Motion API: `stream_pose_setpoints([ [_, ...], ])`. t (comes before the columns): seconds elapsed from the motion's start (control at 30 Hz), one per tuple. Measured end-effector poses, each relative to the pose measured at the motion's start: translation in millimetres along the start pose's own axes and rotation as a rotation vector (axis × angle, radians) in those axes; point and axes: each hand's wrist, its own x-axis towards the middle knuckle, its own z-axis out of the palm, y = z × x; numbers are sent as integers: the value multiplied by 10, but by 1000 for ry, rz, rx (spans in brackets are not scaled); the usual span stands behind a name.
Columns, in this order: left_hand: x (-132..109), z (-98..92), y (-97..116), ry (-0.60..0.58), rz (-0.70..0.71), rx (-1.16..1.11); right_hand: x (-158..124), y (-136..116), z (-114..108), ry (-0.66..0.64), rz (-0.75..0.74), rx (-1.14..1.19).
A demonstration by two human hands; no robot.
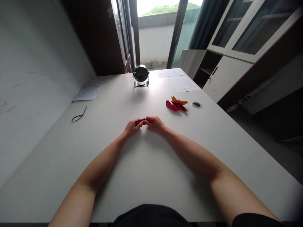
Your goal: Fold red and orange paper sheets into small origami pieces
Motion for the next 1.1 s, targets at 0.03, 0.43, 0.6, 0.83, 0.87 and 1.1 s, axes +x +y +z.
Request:
stream_pose_setpoints([
  [0.03,-1,-2,5,1,2,-5,-1,-3,-2,0,-2,3],
  [0.43,10,28,-50,27,11,-32,-13,18,11,24,-32,50],
  [0.6,15,27,-45,61,17,-35,-23,22,9,24,-35,63],
  [0.83,17,26,-51,131,-9,-87,-8,36,14,65,-93,31],
  [0.87,19,24,-48,135,-9,-92,-6,36,16,70,-96,30],
  [1.1,18,26,-39,144,-16,-55,-7,30,19,84,-102,17],
])
